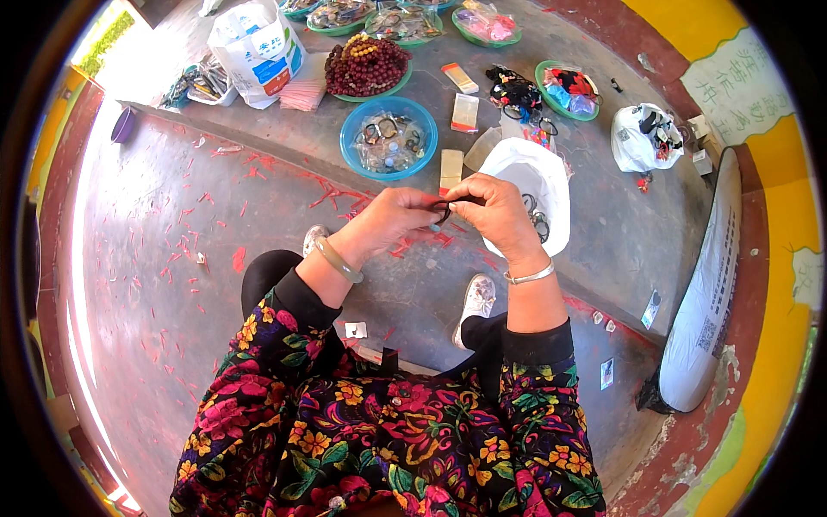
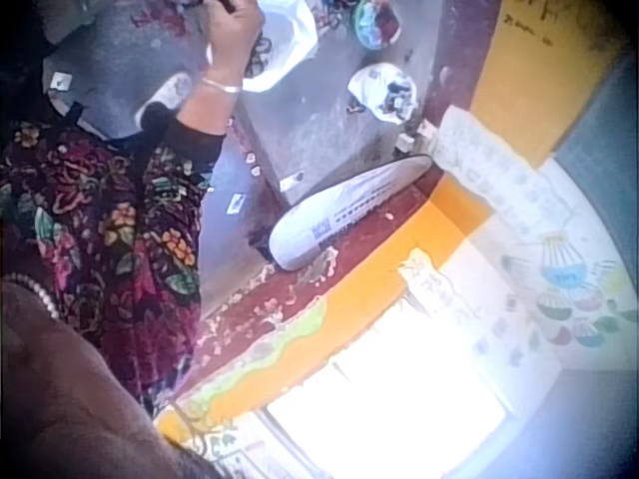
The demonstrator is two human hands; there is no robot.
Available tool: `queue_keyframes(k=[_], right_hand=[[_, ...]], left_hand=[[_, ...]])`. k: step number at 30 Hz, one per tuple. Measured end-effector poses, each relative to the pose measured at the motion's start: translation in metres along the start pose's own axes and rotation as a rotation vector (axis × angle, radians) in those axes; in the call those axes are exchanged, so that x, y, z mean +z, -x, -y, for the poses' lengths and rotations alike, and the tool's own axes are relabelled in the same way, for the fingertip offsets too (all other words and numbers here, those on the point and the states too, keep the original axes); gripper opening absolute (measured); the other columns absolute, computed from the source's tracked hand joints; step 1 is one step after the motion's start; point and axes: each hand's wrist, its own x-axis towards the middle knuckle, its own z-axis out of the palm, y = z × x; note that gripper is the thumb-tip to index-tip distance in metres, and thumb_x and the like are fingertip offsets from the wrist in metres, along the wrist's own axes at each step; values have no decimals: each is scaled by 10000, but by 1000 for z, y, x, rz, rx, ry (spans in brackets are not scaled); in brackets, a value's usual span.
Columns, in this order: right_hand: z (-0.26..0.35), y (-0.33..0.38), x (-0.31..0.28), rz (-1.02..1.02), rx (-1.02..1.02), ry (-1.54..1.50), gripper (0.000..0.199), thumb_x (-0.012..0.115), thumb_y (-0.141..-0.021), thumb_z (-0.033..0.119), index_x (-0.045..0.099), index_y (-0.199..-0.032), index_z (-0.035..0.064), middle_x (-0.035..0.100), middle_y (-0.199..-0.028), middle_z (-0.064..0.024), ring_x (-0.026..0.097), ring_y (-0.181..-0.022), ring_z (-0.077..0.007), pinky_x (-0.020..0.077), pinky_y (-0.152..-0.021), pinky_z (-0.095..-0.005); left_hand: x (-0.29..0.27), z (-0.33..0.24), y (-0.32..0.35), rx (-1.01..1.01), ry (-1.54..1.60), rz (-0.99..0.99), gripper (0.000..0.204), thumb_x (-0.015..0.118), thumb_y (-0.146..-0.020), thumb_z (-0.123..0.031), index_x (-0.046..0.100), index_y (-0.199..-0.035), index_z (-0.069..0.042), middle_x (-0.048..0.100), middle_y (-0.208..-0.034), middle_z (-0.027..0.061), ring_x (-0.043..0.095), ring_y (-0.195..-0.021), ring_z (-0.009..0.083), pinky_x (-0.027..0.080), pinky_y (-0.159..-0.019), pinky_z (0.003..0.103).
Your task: The person sits on the floor and handles small jewelry items, including rings and hair ties. They pick up items from a blue bowl and a white bag, place them into small plastic bags, and then insert the bags into small cardboard boxes.
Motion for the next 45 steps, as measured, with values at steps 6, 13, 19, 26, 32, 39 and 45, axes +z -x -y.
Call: queue_keyframes(k=[6,13,19,26,32,39,45], right_hand=[[2,1,0,-17,-37,103,139,647,-721,-24,671,-855,6,593,-764,-29,547,-703,-105,434,-639,-232],[12,1,6,-8,-237,292,198,644,-659,-24,662,-843,49,615,-787,-53,545,-797,-201,441,-719,-297],[15,1,11,-40,-344,393,248,637,-629,-20,647,-864,61,604,-773,-48,539,-816,-231,446,-726,-330],[12,1,16,-23,-345,506,345,615,-632,-28,597,-963,67,598,-783,-64,552,-806,-252,447,-712,-350],[12,3,13,91,-120,316,404,635,-661,-15,570,-1050,71,600,-894,-67,572,-874,-191,453,-746,-321],[3,0,0,-8,-55,77,411,674,-697,-3,566,-1089,59,596,-997,-37,552,-858,-112,455,-732,-246],[-1,-2,7,-7,67,-146,238,651,-770,11,602,-1003,14,621,-892,-23,553,-773,-73,458,-703,-217]], left_hand=[[4,-7,4,-63,56,-62,295,460,-933,-138,537,-1091,100,591,-1009,116,594,-922,180,553,-790,335],[10,-18,13,-80,-69,-72,316,437,-938,-215,562,-1090,32,610,-942,96,632,-709,159,499,-563,230],[11,-19,14,-57,-45,-81,297,445,-929,-231,586,-1050,0,616,-898,76,624,-647,146,439,-456,214],[10,-12,10,-8,1,-34,296,441,-928,-221,587,-1040,11,600,-857,71,588,-634,119,492,-543,226],[9,-7,7,-23,65,-34,286,425,-937,-182,570,-1057,34,591,-900,71,585,-791,134,538,-687,280],[6,-7,3,45,236,-196,265,429,-942,-158,568,-1065,32,605,-988,78,598,-900,155,554,-747,317],[4,-8,2,27,217,-174,268,462,-935,-177,575,-1069,25,603,-959,64,591,-857,135,558,-694,298]])
